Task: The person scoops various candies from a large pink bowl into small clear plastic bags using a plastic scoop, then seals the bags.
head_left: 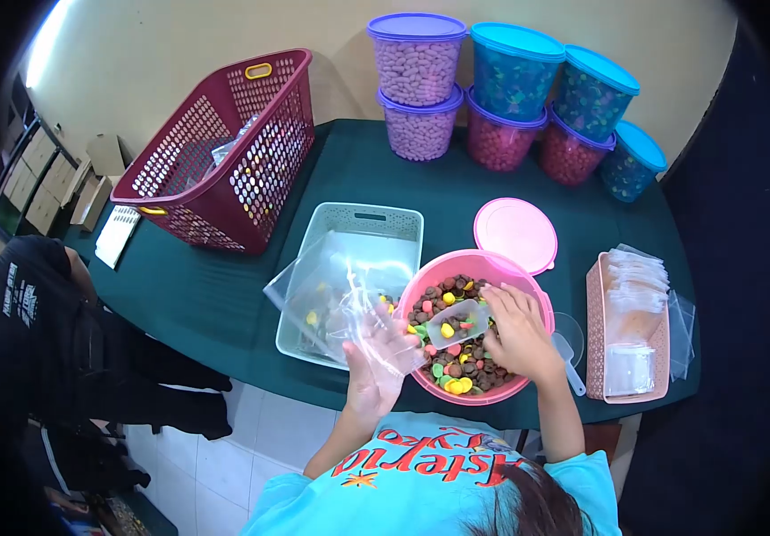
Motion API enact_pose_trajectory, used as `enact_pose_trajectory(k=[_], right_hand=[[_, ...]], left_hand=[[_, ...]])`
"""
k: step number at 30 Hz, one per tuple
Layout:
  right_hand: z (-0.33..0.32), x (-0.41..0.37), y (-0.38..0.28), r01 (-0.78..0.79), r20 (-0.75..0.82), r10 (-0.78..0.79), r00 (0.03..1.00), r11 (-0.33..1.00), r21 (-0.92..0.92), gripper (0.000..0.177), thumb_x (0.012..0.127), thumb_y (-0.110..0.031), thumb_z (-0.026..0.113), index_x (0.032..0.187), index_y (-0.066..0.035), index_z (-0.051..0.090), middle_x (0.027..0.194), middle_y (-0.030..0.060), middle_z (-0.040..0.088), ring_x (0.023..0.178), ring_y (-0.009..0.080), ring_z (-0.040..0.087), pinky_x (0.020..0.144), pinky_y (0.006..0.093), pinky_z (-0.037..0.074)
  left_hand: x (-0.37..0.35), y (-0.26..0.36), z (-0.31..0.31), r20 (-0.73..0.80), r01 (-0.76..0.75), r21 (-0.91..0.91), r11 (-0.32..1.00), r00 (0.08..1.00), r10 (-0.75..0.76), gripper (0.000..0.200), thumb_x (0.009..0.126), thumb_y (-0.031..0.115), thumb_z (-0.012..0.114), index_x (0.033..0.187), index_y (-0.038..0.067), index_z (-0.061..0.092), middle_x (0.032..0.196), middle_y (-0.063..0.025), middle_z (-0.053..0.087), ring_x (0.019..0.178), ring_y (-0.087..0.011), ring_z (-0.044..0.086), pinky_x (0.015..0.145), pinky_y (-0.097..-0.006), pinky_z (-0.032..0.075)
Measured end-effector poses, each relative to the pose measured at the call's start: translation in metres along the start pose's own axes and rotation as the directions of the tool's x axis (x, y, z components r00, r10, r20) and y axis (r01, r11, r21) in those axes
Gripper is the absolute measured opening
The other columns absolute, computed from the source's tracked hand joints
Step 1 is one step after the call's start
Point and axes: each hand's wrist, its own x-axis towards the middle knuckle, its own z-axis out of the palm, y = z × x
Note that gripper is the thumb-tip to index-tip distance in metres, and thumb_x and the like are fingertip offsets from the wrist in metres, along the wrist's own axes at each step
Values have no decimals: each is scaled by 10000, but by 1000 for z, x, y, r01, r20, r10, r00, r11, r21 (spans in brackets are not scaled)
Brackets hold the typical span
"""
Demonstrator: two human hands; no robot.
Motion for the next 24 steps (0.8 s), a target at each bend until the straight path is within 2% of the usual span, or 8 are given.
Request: enact_pose_trajectory(k=[2, 6, 7, 11, 16, 18, 20, 24], right_hand=[[18, -2, 16, -9, 80, 29, 996, 972, -234, 517, 678, -62, 543, 1179, -18, 425, 1158, 161, 487, 1137, 321, 392, 992, 460, 225], [10, -2, 9, -9, 193, 56, 980, 972, -234, 409, 691, -21, 537, 1098, -15, 498, 996, 121, 557, 1021, 254, 484, 994, 485, 208], [8, -5, 6, 33, 15, -31, 999, 981, -190, 315, 678, -10, 561, 992, -45, 558, 867, 88, 578, 900, 234, 532, 985, 470, 237], [-9, -15, -3, 41, -154, -48, 987, 998, -45, 162, 636, -7, 611, 784, -71, 590, 702, 58, 560, 752, 231, 550, 909, 424, 347], [-23, -34, -20, -13, -258, -28, 966, 988, -156, 121, 616, 3, 632, 708, -68, 596, 691, 51, 561, 739, 212, 564, 867, 415, 385], [-28, -45, -28, -4, -410, -19, 912, 999, -54, 150, 607, 13, 644, 725, -75, 611, 704, 46, 588, 751, 206, 584, 833, 420, 409], [-35, -56, -38, 19, -428, -52, 902, 997, -80, 137, 609, -31, 654, 733, -74, 614, 742, 29, 612, 761, 182, 597, 752, 364, 440], [-30, -62, -59, 137, -390, -135, 911, 990, -22, 162, 596, -36, 669, 743, -90, 630, 711, 0, 607, 735, 155, 598, 621, 285, 454]], left_hand=[[4, 3, 13, -86, 75, 26, 997, 994, -72, 801, 735, 642, 464, 1270, 71, 292, 1136, -108, 492, 1019, -235, 513, 873, -392, 424], [4, 6, 8, -12, 93, -174, 980, 995, -96, 790, 742, 650, 442, 1252, 57, 331, 1197, -143, 464, 1088, -285, 475, 909, -433, 393], [3, 6, 4, -1, 97, -191, 977, 995, -99, 788, 747, 646, 439, 1246, 45, 340, 1212, -149, 455, 1115, -296, 453, 927, -448, 378], [6, 9, 6, -64, 101, -171, 980, 991, -114, 747, 764, 619, 452, 1226, 37, 365, 1206, -151, 458, 1135, -304, 434, 940, -464, 367], [12, 10, 7, -74, 110, -133, 985, 990, -120, 728, 770, 609, 457, 1213, 38, 373, 1211, -141, 447, 1146, -302, 421, 951, -459, 354], [14, 9, 7, -83, 100, -127, 987, 990, -111, 728, 771, 608, 459, 1215, 39, 368, 1218, -137, 436, 1158, -300, 406, 962, -459, 341], [17, 7, 9, -116, 20, -115, 993, 993, -33, 729, 775, 607, 454, 1224, 43, 348, 1235, -130, 410, 1184, -295, 370, 983, -459, 311], [17, 1, 22, -164, 49, -94, 994, 984, -64, 733, 777, 616, 441, 1233, 51, 334, 1251, -126, 392, 1201, -291, 344, 994, -458, 292]])
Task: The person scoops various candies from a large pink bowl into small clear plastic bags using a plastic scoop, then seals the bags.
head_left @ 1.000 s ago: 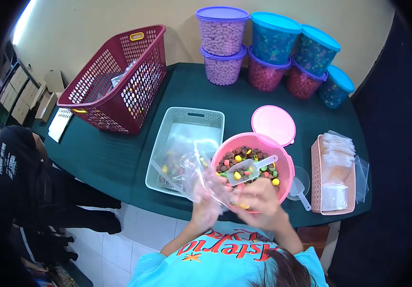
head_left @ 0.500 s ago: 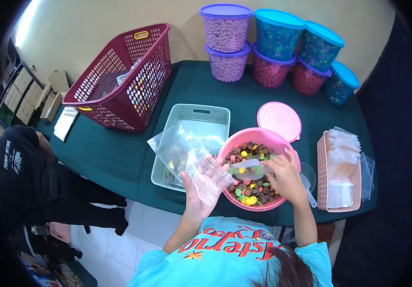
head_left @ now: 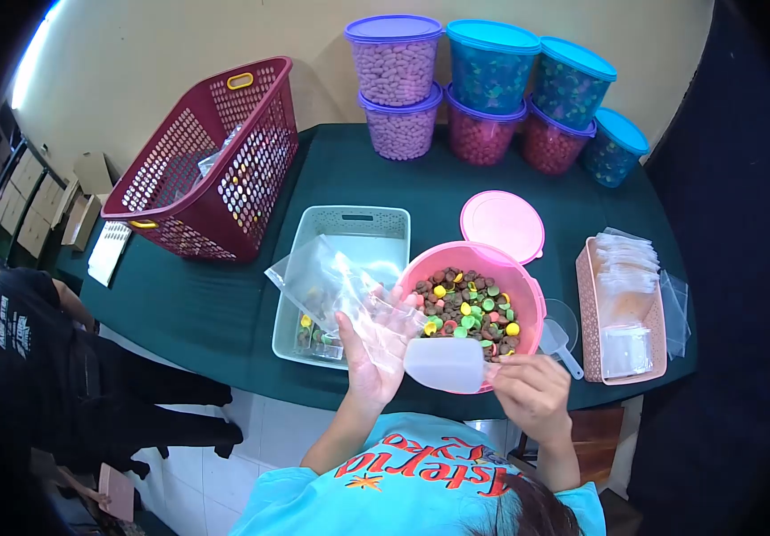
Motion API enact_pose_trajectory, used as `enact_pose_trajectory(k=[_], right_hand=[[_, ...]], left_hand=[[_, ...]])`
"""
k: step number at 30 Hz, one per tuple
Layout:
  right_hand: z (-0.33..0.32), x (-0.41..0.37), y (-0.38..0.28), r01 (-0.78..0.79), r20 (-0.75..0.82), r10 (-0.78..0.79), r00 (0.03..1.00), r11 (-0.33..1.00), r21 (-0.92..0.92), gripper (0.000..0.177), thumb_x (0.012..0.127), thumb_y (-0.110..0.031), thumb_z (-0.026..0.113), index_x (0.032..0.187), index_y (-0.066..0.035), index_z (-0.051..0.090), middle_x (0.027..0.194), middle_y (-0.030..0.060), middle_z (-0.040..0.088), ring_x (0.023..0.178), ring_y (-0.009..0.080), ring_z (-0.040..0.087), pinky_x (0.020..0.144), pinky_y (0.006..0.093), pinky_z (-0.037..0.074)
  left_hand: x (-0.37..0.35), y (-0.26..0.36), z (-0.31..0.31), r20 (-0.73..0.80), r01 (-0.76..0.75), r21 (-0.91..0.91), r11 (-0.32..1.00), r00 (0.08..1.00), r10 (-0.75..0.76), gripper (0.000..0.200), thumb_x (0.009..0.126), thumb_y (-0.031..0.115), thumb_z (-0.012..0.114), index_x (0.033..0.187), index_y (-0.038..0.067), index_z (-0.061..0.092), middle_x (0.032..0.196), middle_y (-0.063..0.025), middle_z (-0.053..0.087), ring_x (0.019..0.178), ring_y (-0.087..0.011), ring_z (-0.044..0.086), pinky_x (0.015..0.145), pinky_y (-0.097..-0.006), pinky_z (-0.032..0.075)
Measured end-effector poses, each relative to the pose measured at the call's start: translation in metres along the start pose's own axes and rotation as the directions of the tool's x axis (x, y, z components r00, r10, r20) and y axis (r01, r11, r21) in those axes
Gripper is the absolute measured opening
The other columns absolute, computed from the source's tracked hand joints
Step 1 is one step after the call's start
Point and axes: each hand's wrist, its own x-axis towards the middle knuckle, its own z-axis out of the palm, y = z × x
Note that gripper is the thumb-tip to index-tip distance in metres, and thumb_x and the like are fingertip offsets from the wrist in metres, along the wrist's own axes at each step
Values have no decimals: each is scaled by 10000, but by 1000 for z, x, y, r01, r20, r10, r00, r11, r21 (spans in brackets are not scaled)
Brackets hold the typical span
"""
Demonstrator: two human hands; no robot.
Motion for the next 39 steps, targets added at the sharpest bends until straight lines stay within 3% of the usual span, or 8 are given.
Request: enact_pose_trajectory(k=[6, 10, 11, 17, 26, 32, 34, 39], right_hand=[[7, 0, -7, 94, 6, -94, 996, 995, -16, 176, 568, -49, 678, 733, -87, 629, 709, -29, 597, 637, 134, 549, 560, 250, 428], [16, 4, -15, 116, 37, -116, 993, 993, -2, 195, 566, -38, 673, 751, -80, 629, 705, -24, 588, 621, 139, 526, 539, 236, 412], [23, 3, -15, 108, 9, -108, 994, 994, 34, 205, 569, -32, 669, 765, -77, 633, 745, -10, 590, 655, 145, 527, 558, 249, 416], [38, 20, -28, 57, -113, -26, 993, 958, 281, 459, 611, -54, 627, 1065, -58, 556, 1070, 140, 524, 976, 299, 518, 906, 429, 389], [56, 22, -25, 67, -57, -52, 997, 950, 304, 379, 665, -54, 594, 1038, 10, 573, 1138, 156, 530, 1089, 296, 493, 968, 492, 299], [72, 21, -31, 97, -366, 13, 931, 955, 281, 257, 671, -152, 598, 884, -44, 505, 846, 102, 521, 787, 246, 520, 790, 437, 402], [75, 15, -28, 108, -367, 30, 930, 930, 350, 287, 668, -149, 602, 913, -42, 497, 890, 113, 509, 831, 258, 497, 810, 435, 384], [66, -11, -23, 55, -295, 61, 953, 928, 369, 343, 626, -94, 625, 943, -49, 503, 927, 113, 466, 843, 264, 481, 756, 403, 404]], left_hand=[[-2, -14, 7, 49, 78, 176, 981, 995, -88, 757, 779, 638, 405, 1273, 75, 292, 1239, -132, 418, 1183, -284, 375, 981, -449, 311], [-3, -19, 6, 102, 94, 148, 985, 989, -110, 588, 809, 369, 499, 1272, 72, 293, 1228, -131, 429, 1136, -262, 420, 967, -421, 337], [-4, -17, 10, 73, 121, 96, 988, 989, -128, 537, 760, 229, 497, 1241, 70, 320, 1178, -120, 455, 1111, -248, 437, 951, -410, 353], [0, -20, 7, -17, 81, -23, 996, 997, -82, 476, 719, 171, 498, 1164, 64, 367, 1072, -95, 483, 1068, -214, 461, 920, -382, 376], [-20, -32, 1, 43, 172, -24, 985, 984, -171, 483, 737, 263, 481, 1157, 49, 375, 1055, -74, 466, 1046, -174, 443, 925, -323, 345], [-42, -32, 6, 233, 464, -103, 880, 871, -432, 521, 798, 271, 486, 1247, 77, 307, 1122, -50, 407, 1039, -144, 426, 911, -312, 335], [-42, -31, 11, 39, 336, 137, 932, 938, -344, 530, 759, 295, 476, 1212, 50, 353, 1093, -68, 459, 1063, -189, 435, 941, -343, 329], [-31, -29, -2, 122, 189, -25, 982, 975, -184, 542, 759, 154, 534, 1243, 58, 311, 1102, -80, 482, 1071, -213, 454, 941, -373, 355]])
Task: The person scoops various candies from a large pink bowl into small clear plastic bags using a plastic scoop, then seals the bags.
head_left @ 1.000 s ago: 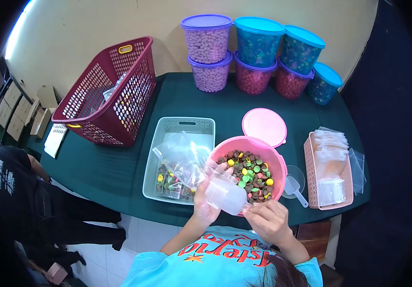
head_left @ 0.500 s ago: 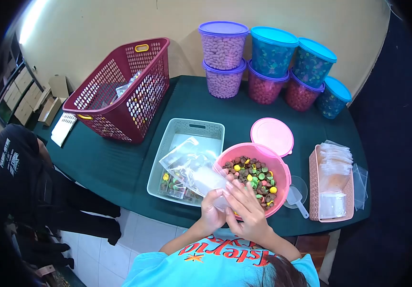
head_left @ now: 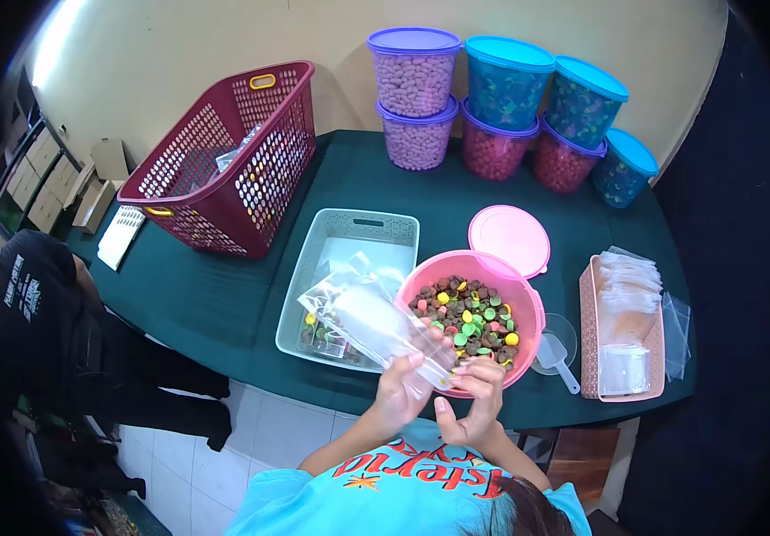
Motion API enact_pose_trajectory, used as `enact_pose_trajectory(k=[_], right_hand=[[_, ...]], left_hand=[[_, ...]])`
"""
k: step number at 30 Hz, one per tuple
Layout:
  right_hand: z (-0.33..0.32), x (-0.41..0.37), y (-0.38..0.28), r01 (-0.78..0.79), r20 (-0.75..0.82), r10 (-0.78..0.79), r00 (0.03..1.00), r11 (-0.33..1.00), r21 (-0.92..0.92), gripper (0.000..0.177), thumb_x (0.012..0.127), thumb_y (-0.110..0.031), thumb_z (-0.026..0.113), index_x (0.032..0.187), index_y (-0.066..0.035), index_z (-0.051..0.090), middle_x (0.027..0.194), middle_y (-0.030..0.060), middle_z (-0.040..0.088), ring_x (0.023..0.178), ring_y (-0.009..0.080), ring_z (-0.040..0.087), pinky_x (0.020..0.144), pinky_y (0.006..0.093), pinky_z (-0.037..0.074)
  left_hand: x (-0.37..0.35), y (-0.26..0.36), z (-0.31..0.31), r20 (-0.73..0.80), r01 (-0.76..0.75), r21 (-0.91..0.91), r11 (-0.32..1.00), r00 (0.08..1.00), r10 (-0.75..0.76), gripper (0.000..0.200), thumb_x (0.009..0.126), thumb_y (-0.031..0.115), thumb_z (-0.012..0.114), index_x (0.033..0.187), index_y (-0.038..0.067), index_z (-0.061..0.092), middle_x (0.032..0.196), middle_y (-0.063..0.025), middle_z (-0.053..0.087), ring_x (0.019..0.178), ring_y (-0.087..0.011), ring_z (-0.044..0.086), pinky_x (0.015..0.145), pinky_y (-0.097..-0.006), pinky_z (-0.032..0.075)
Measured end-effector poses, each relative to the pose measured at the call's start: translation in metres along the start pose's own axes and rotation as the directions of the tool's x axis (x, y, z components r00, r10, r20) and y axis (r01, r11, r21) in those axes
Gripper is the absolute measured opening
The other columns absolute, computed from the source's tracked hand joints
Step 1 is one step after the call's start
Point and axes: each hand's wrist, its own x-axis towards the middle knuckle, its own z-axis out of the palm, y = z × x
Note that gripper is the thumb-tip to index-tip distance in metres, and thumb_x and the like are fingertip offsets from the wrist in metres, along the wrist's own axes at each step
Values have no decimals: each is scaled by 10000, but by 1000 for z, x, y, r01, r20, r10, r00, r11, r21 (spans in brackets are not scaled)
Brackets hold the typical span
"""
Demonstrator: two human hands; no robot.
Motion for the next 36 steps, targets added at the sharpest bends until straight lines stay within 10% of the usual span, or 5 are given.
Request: enact_pose_trajectory(k=[18, 20, 25, 29, 36], right_hand=[[-5, -6, 8, -106, 206, 91, 974, 993, 61, 249, 618, 54, 660, 852, -10, 606, 853, 109, 573, 841, 237, 583, 707, 312, 484], [-9, 9, -3, -347, 250, 354, 901, 935, -76, 296, 671, 35, 604, 960, 4, 545, 964, 177, 529, 897, 289, 560, 727, 340, 468], [-17, 19, 10, -410, 441, 392, 808, 910, -58, 331, 746, -10, 504, 1067, 45, 441, 917, 226, 480, 834, 372, 522, 704, 391, 439], [-41, 28, 2, -412, 531, 416, 739, 902, -132, 265, 723, 14, 535, 981, 37, 483, 846, 195, 512, 766, 372, 527, 665, 397, 423], [-46, 26, -6, -356, 598, 358, 717, 926, -128, 287, 672, 23, 562, 952, 35, 504, 788, 176, 507, 729, 350, 525, 633, 378, 426]], left_hand=[[28, 32, -10, -23, -86, 169, 982, 996, 91, 617, 709, 161, 589, 1237, 51, 288, 1159, -105, 435, 1115, -261, 432, 977, -398, 322], [30, 24, -10, 75, -130, 279, 951, 991, 114, 673, 713, 211, 621, 1258, 55, 258, 1167, -112, 431, 1121, -250, 431, 975, -402, 333], [43, 21, -10, 301, -510, 513, 691, 860, 411, 944, 688, 487, 647, 1344, 59, 120, 1274, -143, 331, 1236, -263, 284, 1022, -425, 224], [51, 85, 11, 361, -676, 736, 40, 440, 822, 845, 759, 666, 368, 1261, -5, 264, 1204, -155, 358, 1219, -281, 283, 994, -447, 229], [39, 81, 8, 492, -730, 673, -118, 324, 808, 537, 808, 625, 293, 728, 93, 293, 759, -48, 279, 718, -158, 287, 820, -358, 287]])
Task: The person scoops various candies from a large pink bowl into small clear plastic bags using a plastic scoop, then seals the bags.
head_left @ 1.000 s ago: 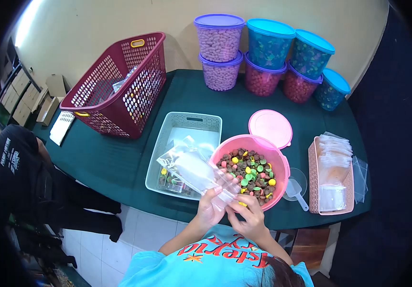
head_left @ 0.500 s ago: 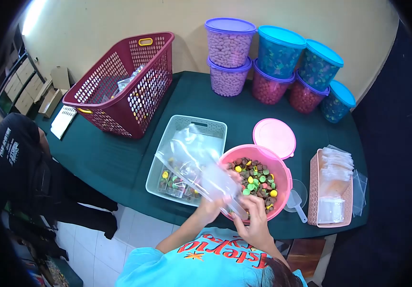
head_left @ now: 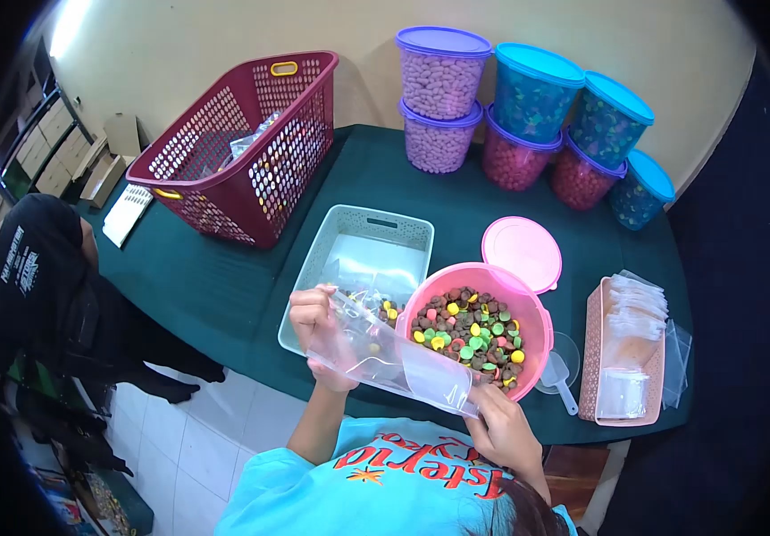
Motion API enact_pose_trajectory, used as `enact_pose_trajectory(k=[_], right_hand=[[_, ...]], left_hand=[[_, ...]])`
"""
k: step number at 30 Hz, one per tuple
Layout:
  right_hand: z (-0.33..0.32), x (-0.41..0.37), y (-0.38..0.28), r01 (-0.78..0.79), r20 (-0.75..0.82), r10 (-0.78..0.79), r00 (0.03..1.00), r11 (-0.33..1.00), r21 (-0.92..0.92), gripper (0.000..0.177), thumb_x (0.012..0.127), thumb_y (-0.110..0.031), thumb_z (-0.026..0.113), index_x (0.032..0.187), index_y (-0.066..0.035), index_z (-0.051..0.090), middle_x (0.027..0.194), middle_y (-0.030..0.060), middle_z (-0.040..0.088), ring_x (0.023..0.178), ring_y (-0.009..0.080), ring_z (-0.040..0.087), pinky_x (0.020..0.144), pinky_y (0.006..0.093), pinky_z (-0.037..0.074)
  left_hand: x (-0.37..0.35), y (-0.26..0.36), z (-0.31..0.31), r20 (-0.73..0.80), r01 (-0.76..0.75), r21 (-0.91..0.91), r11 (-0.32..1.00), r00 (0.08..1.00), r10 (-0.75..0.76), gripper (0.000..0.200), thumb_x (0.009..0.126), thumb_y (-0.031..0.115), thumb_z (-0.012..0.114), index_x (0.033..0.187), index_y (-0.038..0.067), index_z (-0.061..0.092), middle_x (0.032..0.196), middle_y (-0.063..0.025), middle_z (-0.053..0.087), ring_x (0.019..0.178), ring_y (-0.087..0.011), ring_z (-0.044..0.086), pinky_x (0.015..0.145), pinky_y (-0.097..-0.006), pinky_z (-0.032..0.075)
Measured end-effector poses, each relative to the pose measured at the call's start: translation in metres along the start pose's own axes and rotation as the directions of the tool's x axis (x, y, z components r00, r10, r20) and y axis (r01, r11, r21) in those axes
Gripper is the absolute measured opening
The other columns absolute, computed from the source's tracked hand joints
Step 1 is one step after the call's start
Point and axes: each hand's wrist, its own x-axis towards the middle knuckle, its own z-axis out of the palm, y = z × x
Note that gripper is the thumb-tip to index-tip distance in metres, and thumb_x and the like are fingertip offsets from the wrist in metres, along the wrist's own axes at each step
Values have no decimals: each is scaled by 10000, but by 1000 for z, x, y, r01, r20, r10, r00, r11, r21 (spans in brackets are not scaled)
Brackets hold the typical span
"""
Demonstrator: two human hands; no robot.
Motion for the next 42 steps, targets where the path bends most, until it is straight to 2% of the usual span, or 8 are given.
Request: enact_pose_trajectory(k=[16, 22, 24, 28, 29, 31, 34, 42], right_hand=[[8, -17, -2, 83, -14, -84, 996, 996, -37, 337, 662, 26, 522, 998, 17, 509, 766, 141, 508, 696, 302, 513, 650, 374, 429], [9, -20, 1, 50, 15, -50, 999, 999, -21, 299, 671, 4, 541, 969, 15, 525, 764, 138, 517, 698, 294, 521, 635, 367, 431], [7, -19, 4, 58, -4, -58, 998, 998, -19, 292, 672, -2, 546, 963, 14, 530, 763, 136, 517, 697, 291, 522, 631, 364, 431], [-12, -16, 5, 29, 25, -26, 999, 991, -129, 285, 670, -18, 560, 952, 18, 532, 726, 124, 495, 679, 279, 516, 621, 357, 432], [-17, -14, 4, 41, 24, -37, 999, 974, -223, 273, 670, -24, 565, 937, 17, 531, 715, 121, 486, 672, 276, 512, 618, 356, 433], [-25, -9, 0, 37, 21, -33, 999, 962, -271, 241, 668, -34, 576, 901, 6, 529, 708, 110, 478, 669, 262, 510, 610, 353, 433], [-28, -1, -5, 137, 123, -96, 988, 911, -390, 254, 671, -50, 563, 920, -10, 529, 721, 77, 468, 684, 218, 505, 611, 322, 419], [-26, 8, -17, 218, 249, -101, 963, 836, -503, 381, 643, -83, 560, 1017, -17, 527, 758, 47, 476, 721, 175, 494, 617, 279, 404]], left_hand=[[-11, 10, -12, -14, -114, -94, 989, 994, 113, 636, 818, 667, 164, 578, 84, 247, 573, -20, 259, 578, -155, 227, 553, -292, 218], [-11, 5, -28, 283, -40, -192, 981, 954, 95, 688, 811, 678, 115, 535, 62, 252, 499, -45, 303, 498, -157, 262, 521, -307, 224], [-6, 0, -40, 610, 143, -190, 971, 792, 2, 807, 750, 751, 113, 581, 19, 405, 572, -89, 438, 563, -182, 405, 570, -319, 316], [28, 10, -53, 750, 386, 32, 922, 600, -277, 1115, 574, 888, 172, 997, -83, 516, 988, -212, 535, 978, -294, 500, 874, -397, 362], [41, 21, -53, 746, 401, 38, 915, 598, -293, 1059, 578, 861, 329, 1062, -68, 490, 1064, -225, 506, 1045, -304, 471, 914, -409, 331], [59, 30, -48, 835, 240, 61, 969, 520, -181, 1027, 538, 760, 566, 1149, -55, 436, 1146, -218, 471, 1096, -321, 443, 945, -422, 307], [57, 57, -12, 973, -53, 190, 980, 147, -180, 974, 581, 559, 692, 1257, -32, 315, 1246, -202, 392, 1151, -344, 395, 980, -433, 288], [-2, 36, -8, 968, -71, 248, 966, -27, -250, 896, 641, 533, 659, 1244, -39, 324, 1223, -212, 388, 1134, -330, 397, 948, -404, 332]])
